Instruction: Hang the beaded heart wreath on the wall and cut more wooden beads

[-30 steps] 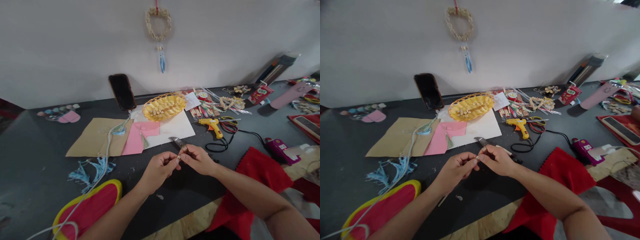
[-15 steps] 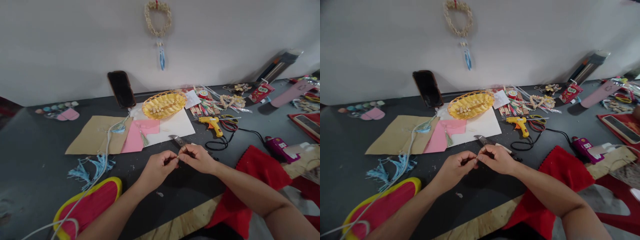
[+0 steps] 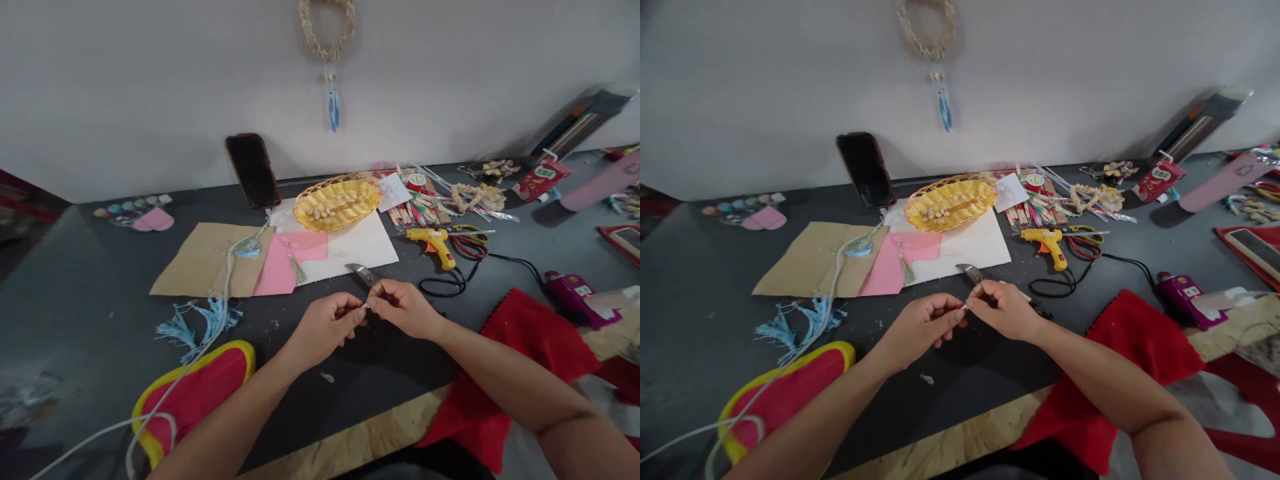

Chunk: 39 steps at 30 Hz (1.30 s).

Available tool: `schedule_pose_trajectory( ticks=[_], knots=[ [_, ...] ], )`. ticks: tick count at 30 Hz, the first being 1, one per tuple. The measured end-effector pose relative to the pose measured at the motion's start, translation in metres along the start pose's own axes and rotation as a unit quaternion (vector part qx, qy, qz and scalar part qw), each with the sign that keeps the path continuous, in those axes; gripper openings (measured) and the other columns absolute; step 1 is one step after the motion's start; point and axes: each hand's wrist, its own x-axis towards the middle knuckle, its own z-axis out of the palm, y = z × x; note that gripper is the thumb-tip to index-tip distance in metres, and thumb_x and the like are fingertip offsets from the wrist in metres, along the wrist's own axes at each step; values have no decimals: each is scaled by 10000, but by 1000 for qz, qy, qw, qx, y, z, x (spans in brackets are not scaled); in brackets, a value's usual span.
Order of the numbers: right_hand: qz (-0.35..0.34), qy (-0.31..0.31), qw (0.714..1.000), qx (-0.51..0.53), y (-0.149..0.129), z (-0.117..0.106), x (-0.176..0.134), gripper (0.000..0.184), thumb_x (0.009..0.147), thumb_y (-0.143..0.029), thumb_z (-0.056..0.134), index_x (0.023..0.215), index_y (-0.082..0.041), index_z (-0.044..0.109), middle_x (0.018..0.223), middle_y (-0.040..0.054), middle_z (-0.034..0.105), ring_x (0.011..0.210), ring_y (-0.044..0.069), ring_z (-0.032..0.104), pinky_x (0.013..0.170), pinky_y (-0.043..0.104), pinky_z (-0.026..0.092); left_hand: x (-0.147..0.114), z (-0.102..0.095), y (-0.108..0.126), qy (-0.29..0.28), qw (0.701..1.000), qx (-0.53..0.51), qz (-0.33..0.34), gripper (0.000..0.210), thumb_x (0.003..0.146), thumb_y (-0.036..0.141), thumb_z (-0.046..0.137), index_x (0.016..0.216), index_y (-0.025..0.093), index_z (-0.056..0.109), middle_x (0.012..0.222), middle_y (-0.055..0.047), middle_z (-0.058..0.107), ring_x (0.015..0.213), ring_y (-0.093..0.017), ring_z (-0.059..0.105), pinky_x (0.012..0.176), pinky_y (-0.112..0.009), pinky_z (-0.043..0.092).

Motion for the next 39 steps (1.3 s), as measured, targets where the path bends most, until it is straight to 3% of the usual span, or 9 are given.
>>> schedule_pose_trajectory(
  ticks=[6,14,26,39],
  knots=[
    [44,-8,997,63,-2,1,-1,237,856,-398,594,781,-174,593,630,-29,562,534,79,490,494,197,383,-3,2,6,17,999,-37,-3,286,800,421,611,910,157,620,815,-57,712,518,-83,526,439,-181,365],
    [35,-7,997,72,-3,3,-2,252,855,-417,596,778,-177,584,631,-31,552,525,74,478,485,196,373,-2,3,9,34,999,-19,-2,216,795,373,602,772,159,608,746,-39,718,485,-72,474,477,-197,369],
    [27,5,997,74,-6,5,-4,248,861,-414,596,775,-182,573,640,-32,553,522,74,478,480,200,374,-2,3,7,50,999,18,7,212,813,363,592,741,165,617,704,-28,716,486,-77,474,466,-193,332],
    [64,-5,975,211,-3,9,-1,348,795,-505,677,807,-167,592,657,-34,585,516,64,538,496,198,467,-2,-1,4,66,997,28,38,178,814,313,578,728,166,632,707,-18,726,537,-87,526,480,-194,327]
  ],
)
